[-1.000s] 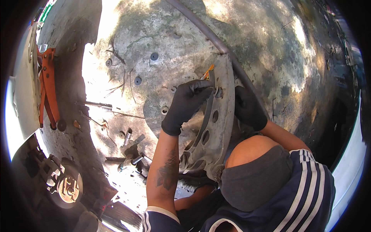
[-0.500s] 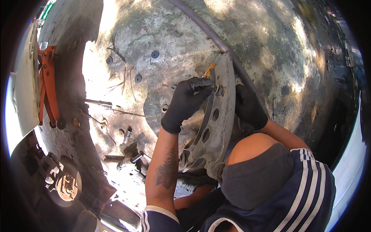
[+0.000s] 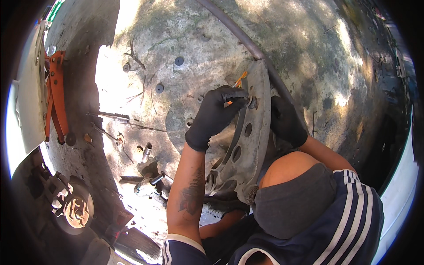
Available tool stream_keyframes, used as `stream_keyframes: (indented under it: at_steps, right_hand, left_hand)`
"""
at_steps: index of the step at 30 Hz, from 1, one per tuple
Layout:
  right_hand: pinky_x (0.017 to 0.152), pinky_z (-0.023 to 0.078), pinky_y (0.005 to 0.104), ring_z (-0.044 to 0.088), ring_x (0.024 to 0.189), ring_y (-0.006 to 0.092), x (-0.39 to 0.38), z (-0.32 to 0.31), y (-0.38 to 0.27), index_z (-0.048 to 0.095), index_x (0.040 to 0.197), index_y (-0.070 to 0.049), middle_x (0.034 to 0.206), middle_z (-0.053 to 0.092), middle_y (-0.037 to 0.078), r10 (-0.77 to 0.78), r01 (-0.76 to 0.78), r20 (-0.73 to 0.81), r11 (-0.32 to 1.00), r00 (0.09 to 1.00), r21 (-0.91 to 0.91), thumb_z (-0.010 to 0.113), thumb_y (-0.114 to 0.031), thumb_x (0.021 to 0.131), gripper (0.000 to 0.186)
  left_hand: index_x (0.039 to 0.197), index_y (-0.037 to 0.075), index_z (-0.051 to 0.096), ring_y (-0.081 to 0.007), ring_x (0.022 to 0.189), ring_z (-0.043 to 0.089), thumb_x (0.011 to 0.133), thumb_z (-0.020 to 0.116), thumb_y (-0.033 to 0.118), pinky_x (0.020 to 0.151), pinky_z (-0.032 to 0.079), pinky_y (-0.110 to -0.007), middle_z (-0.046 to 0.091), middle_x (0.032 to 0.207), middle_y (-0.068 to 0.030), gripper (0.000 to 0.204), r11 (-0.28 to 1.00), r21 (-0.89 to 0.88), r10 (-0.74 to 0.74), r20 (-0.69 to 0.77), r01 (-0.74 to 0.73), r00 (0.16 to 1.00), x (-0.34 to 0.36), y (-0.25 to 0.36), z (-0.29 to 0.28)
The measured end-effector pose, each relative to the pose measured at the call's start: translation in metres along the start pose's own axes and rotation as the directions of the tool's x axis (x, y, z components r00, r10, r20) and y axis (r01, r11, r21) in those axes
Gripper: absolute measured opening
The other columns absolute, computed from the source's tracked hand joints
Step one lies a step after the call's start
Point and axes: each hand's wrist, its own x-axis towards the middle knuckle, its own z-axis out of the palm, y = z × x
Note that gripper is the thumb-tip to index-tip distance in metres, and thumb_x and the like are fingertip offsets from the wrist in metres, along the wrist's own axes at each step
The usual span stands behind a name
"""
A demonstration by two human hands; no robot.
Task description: The person installs a metal suspension component onto a car's wheel hub, aligns it, and secures it with bolts using a cordless impact wrench. They then use a floor jack to lift the vehicle and continue tightening bolts under the car.
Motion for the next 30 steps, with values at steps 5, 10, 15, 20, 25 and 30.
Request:
stream_keyframes:
  at_steps: [5, 10, 15, 20, 25, 30]
  right_hand:
    - [0.063, 0.046, 0.0299, 0.057, 0.068, 0.0136, -0.002, 0.000, 0.005, 0.064, 0.109, 0.002, 0.083, 0.066, 0.011, -0.002, 0.003, -0.029, 0.999, 1.000, 0.043, 0.061, -0.015, 0.092, 0.025]
    - [0.064, 0.046, 0.0301, 0.058, 0.069, 0.0127, -0.002, 0.002, 0.008, 0.064, 0.109, 0.002, 0.082, 0.066, 0.010, -0.005, 0.011, -0.073, 0.997, 0.997, 0.077, 0.061, -0.016, 0.095, 0.024]
    - [0.077, 0.050, 0.0301, 0.063, 0.087, 0.0146, 0.011, -0.005, 0.008, 0.065, 0.113, 0.002, 0.097, 0.068, 0.011, 0.177, -0.172, -0.206, 0.984, 0.962, 0.041, 0.058, -0.010, 0.097, 0.021]
    - [0.069, 0.047, 0.0297, 0.058, 0.077, 0.0128, 0.042, -0.016, -0.004, 0.064, 0.106, 0.001, 0.088, 0.063, 0.010, -0.082, 0.125, -0.388, 0.988, 0.918, 0.086, 0.063, -0.010, 0.094, 0.017]
    - [0.071, 0.047, 0.0292, 0.058, 0.077, 0.0143, 0.058, -0.028, -0.021, 0.063, 0.103, 0.001, 0.088, 0.062, 0.010, -0.230, 0.242, -0.310, 0.970, 0.922, 0.000, 0.064, -0.008, 0.091, 0.014]
    - [0.071, 0.047, 0.0286, 0.058, 0.077, 0.0141, 0.050, -0.023, -0.010, 0.064, 0.105, 0.001, 0.091, 0.061, 0.009, -0.182, 0.205, -0.319, 0.978, 0.930, 0.040, 0.065, -0.007, 0.090, 0.017]
  left_hand:
    - [0.110, 0.002, 0.072, -0.0107, 0.083, 0.067, 0.088, 0.067, -0.001, 0.075, 0.054, -0.026, 0.071, 0.097, -0.0062, 0.022, 0.997, -0.076, 0.010, -0.031, -0.013, 0.999, -0.002, -0.009, 0.003]
    - [0.111, 0.000, 0.071, -0.0106, 0.087, 0.067, 0.087, 0.069, 0.000, 0.079, 0.054, -0.026, 0.072, 0.096, -0.0050, 0.024, 0.978, -0.183, -0.117, -0.101, 0.097, 0.988, -0.006, -0.009, 0.013]
    - [0.111, 0.000, 0.071, -0.0095, 0.087, 0.067, 0.088, 0.070, 0.002, 0.077, 0.054, -0.025, 0.073, 0.095, -0.0054, 0.023, 0.987, -0.155, -0.056, -0.131, 0.035, 0.990, -0.006, -0.017, 0.015]
    - [0.118, 0.001, 0.068, -0.0100, 0.088, 0.067, 0.088, 0.070, 0.001, 0.078, 0.055, -0.025, 0.072, 0.097, -0.0059, 0.030, 0.972, -0.219, -0.109, -0.100, 0.085, 0.989, -0.005, -0.016, 0.014]
    - [0.125, 0.003, 0.065, -0.0113, 0.090, 0.068, 0.086, 0.071, -0.001, 0.080, 0.056, -0.026, 0.072, 0.102, -0.0064, 0.039, 0.956, -0.275, -0.148, -0.156, 0.101, 0.977, -0.010, -0.020, 0.016]
    - [0.126, 0.003, 0.064, -0.0120, 0.091, 0.068, 0.085, 0.072, -0.001, 0.081, 0.057, -0.026, 0.072, 0.103, -0.0065, 0.041, 0.979, -0.179, -0.127, -0.135, 0.102, 0.983, -0.008, -0.014, 0.015]
